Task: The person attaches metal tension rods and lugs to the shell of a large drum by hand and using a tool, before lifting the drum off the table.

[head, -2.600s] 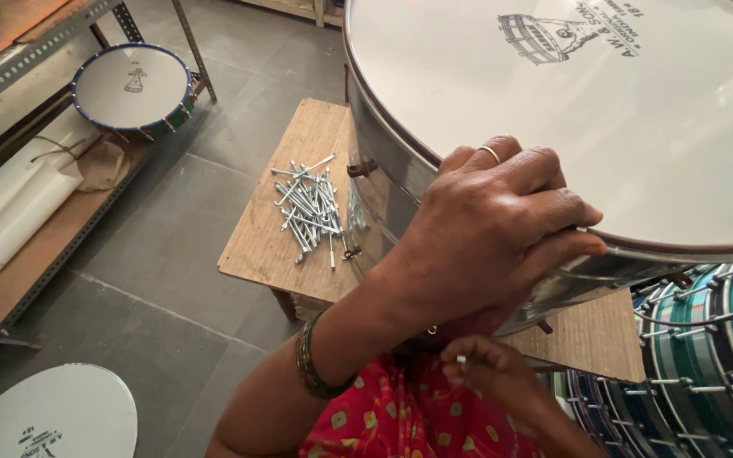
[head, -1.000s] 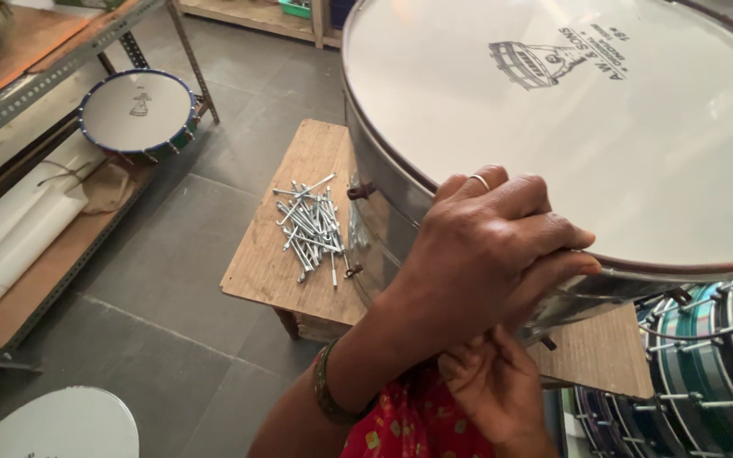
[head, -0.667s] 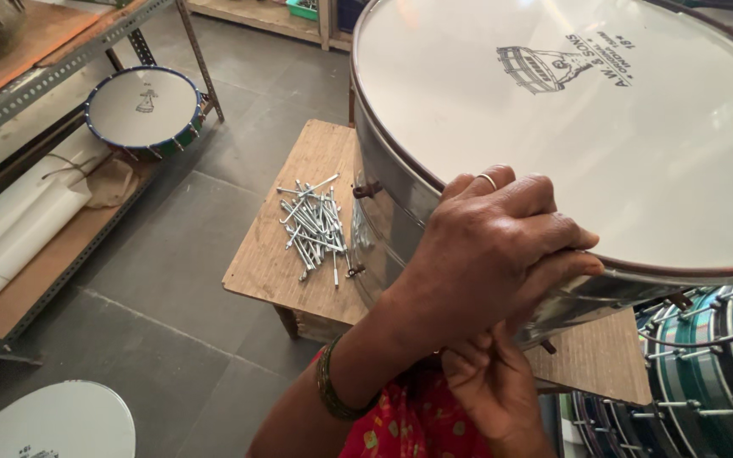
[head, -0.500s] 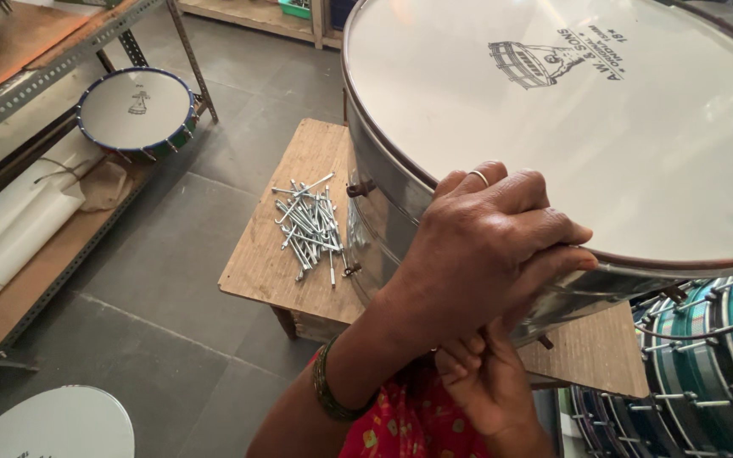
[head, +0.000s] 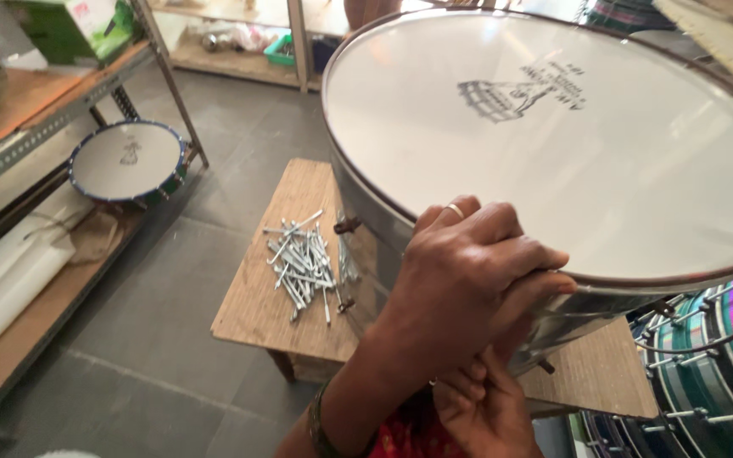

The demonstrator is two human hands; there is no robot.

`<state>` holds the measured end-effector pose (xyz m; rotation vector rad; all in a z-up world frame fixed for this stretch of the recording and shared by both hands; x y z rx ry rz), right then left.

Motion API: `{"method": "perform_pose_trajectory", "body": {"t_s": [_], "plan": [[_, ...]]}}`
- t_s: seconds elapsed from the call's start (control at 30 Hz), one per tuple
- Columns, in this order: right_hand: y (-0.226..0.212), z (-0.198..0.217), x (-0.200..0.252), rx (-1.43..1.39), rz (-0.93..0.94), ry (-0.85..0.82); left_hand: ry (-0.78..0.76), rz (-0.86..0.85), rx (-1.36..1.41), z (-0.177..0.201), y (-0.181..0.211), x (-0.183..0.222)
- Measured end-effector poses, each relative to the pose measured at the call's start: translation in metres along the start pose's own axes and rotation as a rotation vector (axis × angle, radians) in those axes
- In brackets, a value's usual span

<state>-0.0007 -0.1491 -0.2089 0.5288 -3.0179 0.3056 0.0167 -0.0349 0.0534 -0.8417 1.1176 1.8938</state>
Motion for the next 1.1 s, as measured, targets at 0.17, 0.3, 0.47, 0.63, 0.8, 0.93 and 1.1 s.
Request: {"method": "perform_pose_trajectory", "body": {"t_s": [0.17, 0.3, 0.47, 0.63, 0.8, 0.93, 1.1], "plan": [[0.0, 0.009, -0.003, 0.054, 0.063, -0.004, 0.012, -0.005, 0.018, 0.003, 0.002, -0.002], [-0.012, 0.022, -0.003, 0.181, 0.087, 0.097, 0.012, -0.003, 0.012, 0.003, 0.001, -0.002], [-0.008, 0.026, -0.017, 0.169, 0.065, -0.063, 0.028, 0.011, 0.01, 0.002, 0.001, -0.002], [-0.019, 0.018, -0.039, 0.263, 0.096, -0.026, 0.02, -0.002, 0.02, 0.003, 0.003, -0.003], [-0.031, 0.016, -0.056, 0.431, 0.15, 0.065, -0.006, 0.011, 0.064, 0.001, -0.003, -0.004], [-0.034, 0.011, -0.089, 0.691, 0.219, 0.14, 0.003, -0.248, -0.076, -0.003, 0.003, -0.002], [-0.057, -0.018, -0.132, 1.188, 0.445, 0.136, 0.011, -0.185, -0.007, -0.002, -0.004, -0.014]]}}
Point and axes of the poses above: each hand's wrist, its own x-axis away from the middle knuckle, its own z-axis out of the back of the hand, y = z × x, the point moved 6 cm from there along -x, towards the middle knuckle, and after that the axes turned 3 degrees about x, right-handed, at the moved point
